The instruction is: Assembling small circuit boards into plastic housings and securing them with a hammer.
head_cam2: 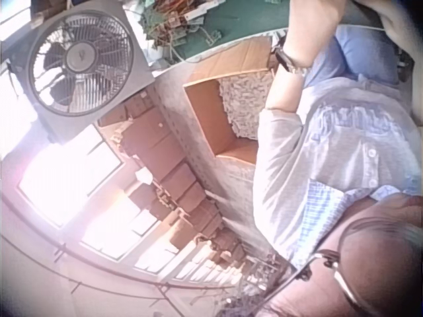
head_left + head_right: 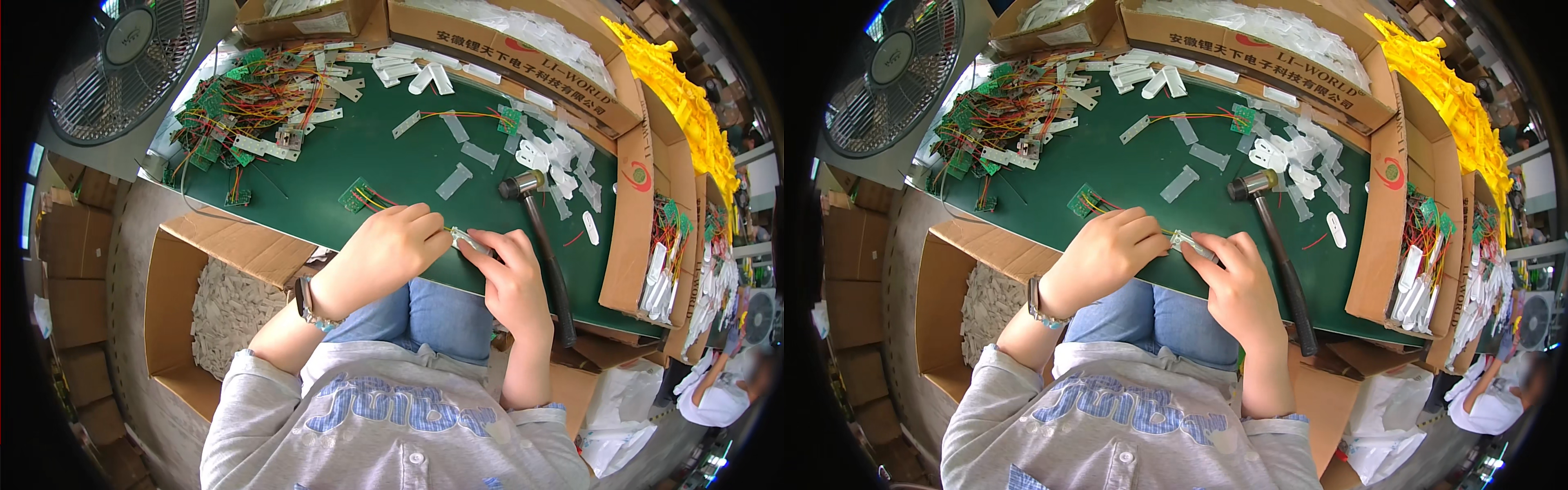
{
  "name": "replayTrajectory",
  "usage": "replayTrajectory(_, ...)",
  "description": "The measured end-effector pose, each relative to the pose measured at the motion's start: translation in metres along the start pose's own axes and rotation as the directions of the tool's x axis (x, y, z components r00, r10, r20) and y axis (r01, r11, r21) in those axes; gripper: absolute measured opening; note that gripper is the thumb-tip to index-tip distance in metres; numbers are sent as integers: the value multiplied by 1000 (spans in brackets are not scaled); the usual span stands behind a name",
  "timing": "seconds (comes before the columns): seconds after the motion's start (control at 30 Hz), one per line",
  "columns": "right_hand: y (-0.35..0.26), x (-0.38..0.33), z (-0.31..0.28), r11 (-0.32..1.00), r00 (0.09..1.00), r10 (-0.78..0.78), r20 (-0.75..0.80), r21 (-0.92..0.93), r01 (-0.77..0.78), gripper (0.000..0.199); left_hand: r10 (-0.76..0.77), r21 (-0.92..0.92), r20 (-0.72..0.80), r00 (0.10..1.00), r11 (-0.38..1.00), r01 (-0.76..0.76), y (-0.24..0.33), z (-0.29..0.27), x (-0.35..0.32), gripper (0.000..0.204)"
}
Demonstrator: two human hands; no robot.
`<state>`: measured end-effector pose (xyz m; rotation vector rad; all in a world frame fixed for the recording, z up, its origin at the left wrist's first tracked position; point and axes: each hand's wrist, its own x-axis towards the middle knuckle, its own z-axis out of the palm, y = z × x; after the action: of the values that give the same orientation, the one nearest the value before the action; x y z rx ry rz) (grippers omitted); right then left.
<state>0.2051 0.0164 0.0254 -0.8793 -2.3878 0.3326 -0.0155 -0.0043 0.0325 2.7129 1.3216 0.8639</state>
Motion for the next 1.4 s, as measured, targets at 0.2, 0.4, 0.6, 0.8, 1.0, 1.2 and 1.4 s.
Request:
replayTrajectory(0.2, 0, -1, 1, 999, 1000, 8, -18, 33, -7, 46, -11, -192, -33, 999, 981, 5, -16, 3, 12, 23)
replayTrajectory(0.4, 1, 0, 2, 999, 1000, 6, -20, 37, -5, 43, 42, -267, -65, 997, 962, -58, -22, 9, 15, 36)
replayTrajectory(0.6, 1, -1, 1, 1000, 1000, -2, -27, 30, 3, 42, 24, -311, -63, 998, 950, -42, -24, 13, 15, 37)
replayTrajectory(0.8, 6, -2, 0, 1000, 1000, 1, -4, 23, -1, 41, 18, -247, -87, 996, 968, -39, -17, 15, 10, 36)
replayTrajectory(1.0, 7, 3, -6, 999, 998, -29, 53, 28, 28, 41, 58, -182, -99, 993, 980, -75, -16, 13, 9, 29)
replayTrajectory(1.2, 8, 21, -33, 988, 974, -120, 190, -70, 135, 26, 81, -126, -99, 992, 988, -94, -20, 15, 8, 24)
replayTrajectory(1.4, 69, 66, -71, 923, 967, 253, -3, -300, -242, 13, 81, -143, -108, 991, 985, -96, -20, 14, 7, 22)
